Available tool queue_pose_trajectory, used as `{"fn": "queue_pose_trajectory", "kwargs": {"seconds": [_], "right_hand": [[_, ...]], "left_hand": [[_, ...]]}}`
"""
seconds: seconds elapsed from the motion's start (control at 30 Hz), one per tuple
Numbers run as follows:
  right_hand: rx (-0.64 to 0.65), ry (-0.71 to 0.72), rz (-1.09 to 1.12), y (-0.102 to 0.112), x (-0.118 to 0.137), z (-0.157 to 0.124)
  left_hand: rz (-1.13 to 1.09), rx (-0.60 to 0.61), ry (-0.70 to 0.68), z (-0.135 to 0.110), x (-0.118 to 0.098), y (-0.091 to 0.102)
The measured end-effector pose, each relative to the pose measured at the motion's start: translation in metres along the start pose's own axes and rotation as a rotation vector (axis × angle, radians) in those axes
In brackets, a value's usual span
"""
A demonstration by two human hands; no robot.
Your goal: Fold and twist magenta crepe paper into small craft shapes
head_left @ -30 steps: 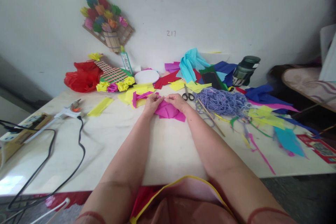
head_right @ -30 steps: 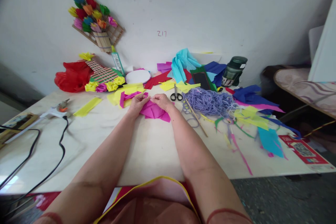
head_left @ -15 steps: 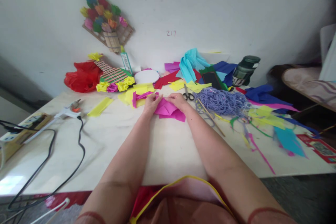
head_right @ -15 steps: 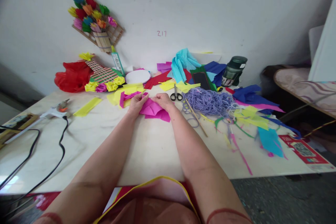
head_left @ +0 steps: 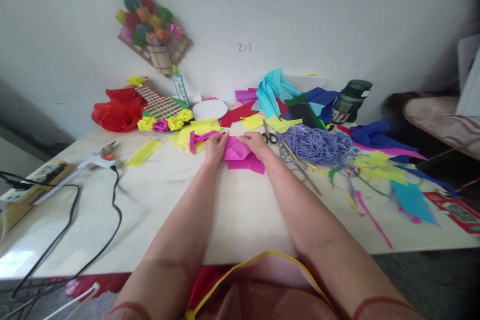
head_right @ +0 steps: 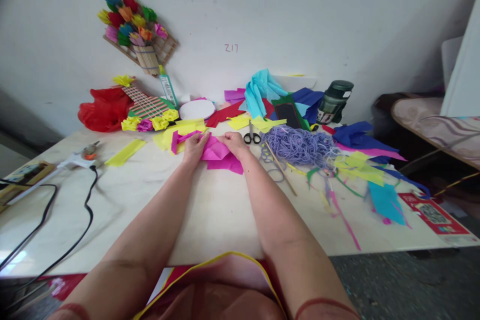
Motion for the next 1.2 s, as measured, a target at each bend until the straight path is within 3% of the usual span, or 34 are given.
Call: {"fn": "queue_pose_trajectory", "kwargs": {"seconds": [0.13, 0.33, 0.47, 0.67, 0.8, 0.93, 1.07, 1.2], "right_hand": [[0.017, -0.005, 0.155, -0.002, 0.003, -0.001], [0.252, -0.236, 0.345, -0.012, 0.002, -0.006], [0.267, -0.285, 0.335, -0.019, 0.002, -0.007], [0.038, -0.253, 0.268, -0.016, -0.002, -0.001], [-0.046, -0.184, 0.263, -0.006, -0.002, 0.003], [-0.108, -0.121, 0.257, 0.004, -0.002, 0.005], [-0.093, -0.081, 0.224, 0.011, -0.004, 0.006], [0.03, -0.087, 0.19, 0.013, -0.006, 0.003]], "left_hand": [[-0.035, -0.113, 0.026, 0.001, 0.001, 0.004], [-0.108, -0.371, 0.102, 0.001, 0.004, 0.013], [-0.13, -0.427, 0.135, 0.001, 0.007, 0.013], [-0.39, -0.297, 0.125, 0.002, 0.013, 0.004], [-0.583, -0.121, 0.144, 0.0, 0.013, -0.002], [-0.63, 0.006, 0.198, -0.001, 0.015, -0.006], [-0.599, 0.094, 0.197, -0.001, 0.016, -0.008], [-0.535, 0.157, 0.178, -0.001, 0.015, -0.007]]}}
Point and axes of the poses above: each hand's wrist, its own z-axis towards the middle knuckle, its own y-axis out of the back of the hand, x = y × z, the point moved 3 cm from there along z, towards the middle knuckle, and after that the axes turned 2 degrees about z, right-handed, at the moved point
